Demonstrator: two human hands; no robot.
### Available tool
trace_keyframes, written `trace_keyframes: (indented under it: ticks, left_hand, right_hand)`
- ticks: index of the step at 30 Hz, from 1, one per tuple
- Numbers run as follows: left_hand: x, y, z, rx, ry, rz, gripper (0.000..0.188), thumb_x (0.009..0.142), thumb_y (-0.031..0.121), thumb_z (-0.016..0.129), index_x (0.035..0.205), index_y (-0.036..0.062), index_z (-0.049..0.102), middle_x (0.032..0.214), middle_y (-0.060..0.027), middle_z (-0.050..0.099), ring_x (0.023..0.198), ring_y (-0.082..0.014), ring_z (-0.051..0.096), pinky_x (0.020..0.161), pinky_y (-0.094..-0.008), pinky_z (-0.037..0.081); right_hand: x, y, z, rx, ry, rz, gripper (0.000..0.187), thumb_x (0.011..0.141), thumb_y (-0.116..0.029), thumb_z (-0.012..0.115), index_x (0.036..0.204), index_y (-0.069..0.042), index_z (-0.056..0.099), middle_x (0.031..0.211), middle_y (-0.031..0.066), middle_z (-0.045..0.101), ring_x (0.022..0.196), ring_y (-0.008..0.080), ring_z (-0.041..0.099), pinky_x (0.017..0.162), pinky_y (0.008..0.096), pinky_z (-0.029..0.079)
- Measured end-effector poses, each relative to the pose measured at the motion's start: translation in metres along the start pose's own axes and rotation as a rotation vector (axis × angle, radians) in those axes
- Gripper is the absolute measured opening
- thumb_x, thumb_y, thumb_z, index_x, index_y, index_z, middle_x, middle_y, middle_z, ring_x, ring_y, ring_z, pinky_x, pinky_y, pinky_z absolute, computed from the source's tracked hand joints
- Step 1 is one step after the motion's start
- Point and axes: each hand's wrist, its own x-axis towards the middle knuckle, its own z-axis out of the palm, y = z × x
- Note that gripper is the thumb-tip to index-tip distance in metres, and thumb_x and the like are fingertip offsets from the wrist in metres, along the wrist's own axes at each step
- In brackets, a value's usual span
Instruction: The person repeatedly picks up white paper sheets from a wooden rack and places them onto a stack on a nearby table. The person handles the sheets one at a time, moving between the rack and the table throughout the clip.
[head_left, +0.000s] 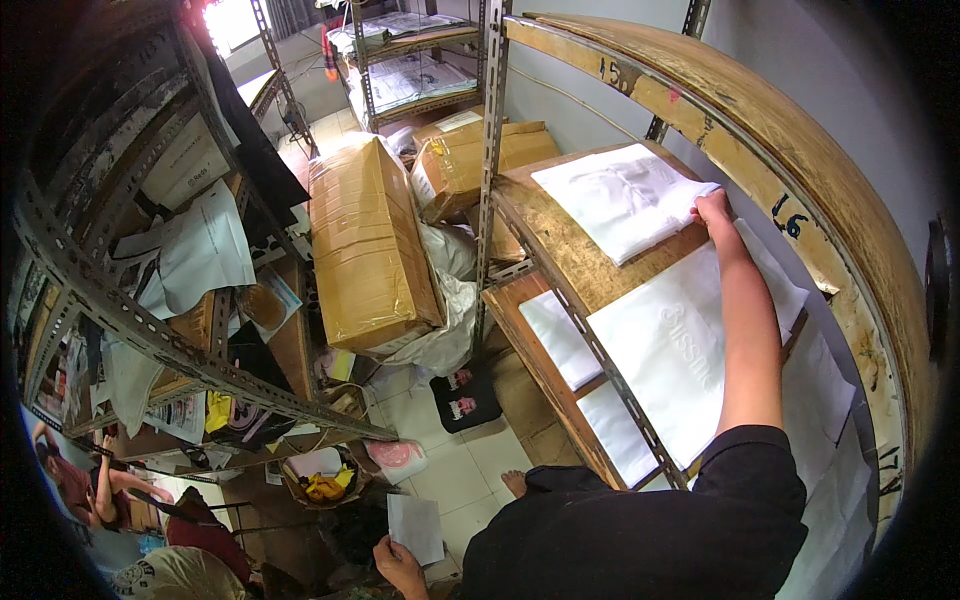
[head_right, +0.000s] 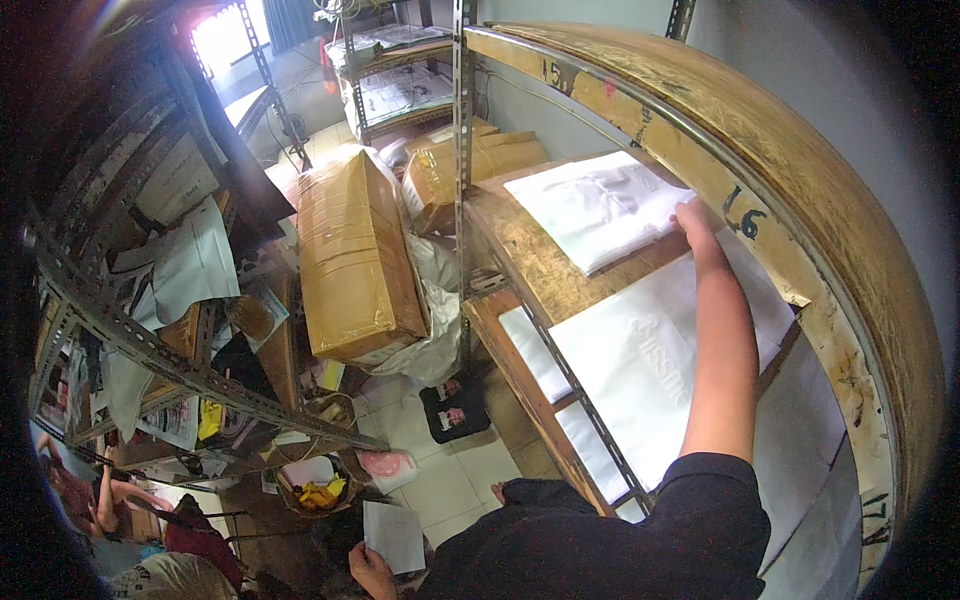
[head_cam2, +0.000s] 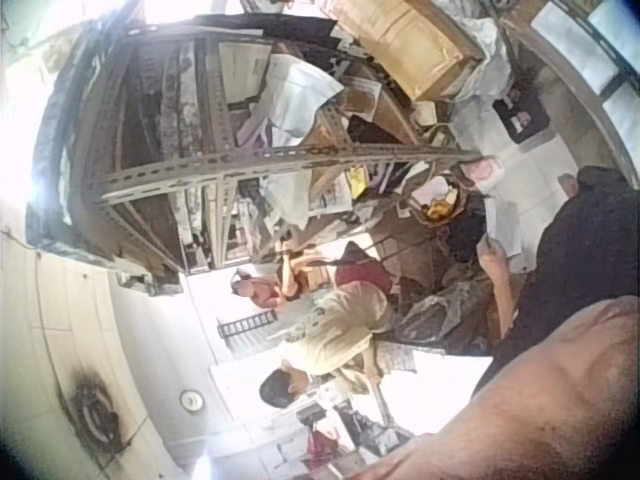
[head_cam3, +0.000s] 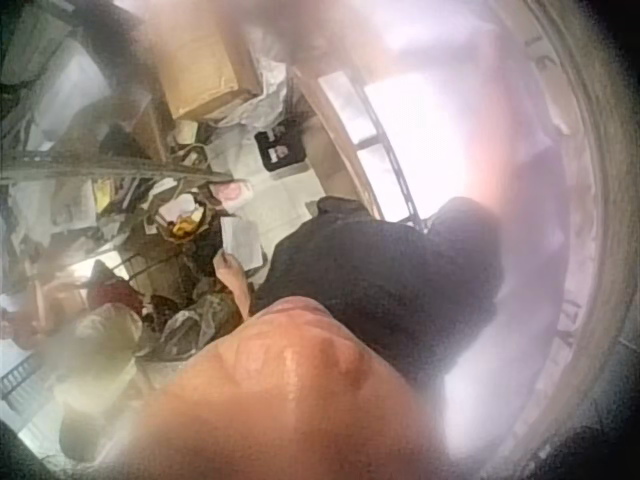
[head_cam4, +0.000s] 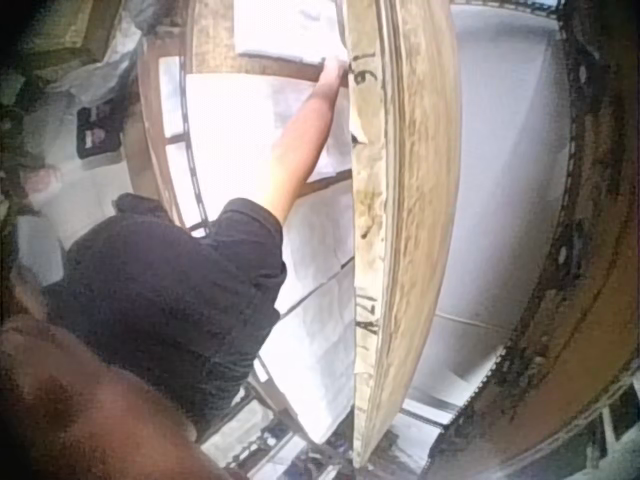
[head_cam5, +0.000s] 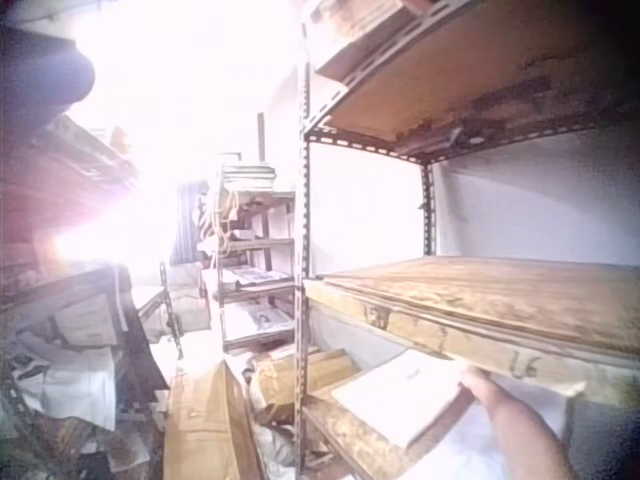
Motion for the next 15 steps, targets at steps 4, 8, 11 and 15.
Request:
trace_keyframes:
  ticks: [4,8,11,15]
  left_hand:
    - [-0.003,-0.007,0.004,0.028,-0.005,0.002,0.017,0.088,0.0,0.056,0.1,-0.0097,0.062,0.088,-0.0218,0.059,0.078,-0.0374,0.059,0.07,-0.0446,0.048]
    - [0.012,0.005,0.021,-0.058,-0.019,0.087,0.018,0.088,0.001,0.056,0.101,-0.0097,0.062,0.088,-0.0215,0.059,0.079,-0.0377,0.059,0.07,-0.0439,0.048]
    - [0.023,0.038,0.009,-0.112,0.017,0.095,0.019,0.088,0.001,0.056,0.103,-0.0092,0.062,0.089,-0.0213,0.059,0.079,-0.0374,0.059,0.07,-0.0428,0.048]
    - [0.054,0.103,0.0,-0.229,0.033,0.194,0.02,0.091,0.005,0.056,0.105,-0.008,0.062,0.093,-0.0204,0.061,0.084,-0.0355,0.061,0.075,-0.0416,0.048]
  right_hand:
    - [-0.017,-0.017,0.009,-0.1,-0.059,0.079,0.012,0.082,-0.004,0.061,0.092,0.002,0.059,0.077,0.0113,0.067,0.058,0.0172,0.066,0.042,0.0279,0.053]
    - [0.048,0.023,-0.008,-0.467,0.378,-0.515,0.024,0.08,-0.008,0.066,0.1,0.002,0.058,0.084,0.0103,0.065,0.064,0.0169,0.064,0.051,0.0308,0.052]
    - [-0.038,-0.039,0.047,-0.18,-0.195,-0.683,0.028,0.082,-0.014,0.07,0.104,-0.001,0.059,0.088,0.0121,0.066,0.075,0.0211,0.064,0.065,0.0344,0.054]
    - [-0.288,-0.153,0.085,-0.064,-1.178,-0.815,0.052,0.092,-0.037,0.066,0.128,-0.002,0.054,0.111,0.0164,0.066,0.098,0.0283,0.065,0.087,0.0398,0.053]
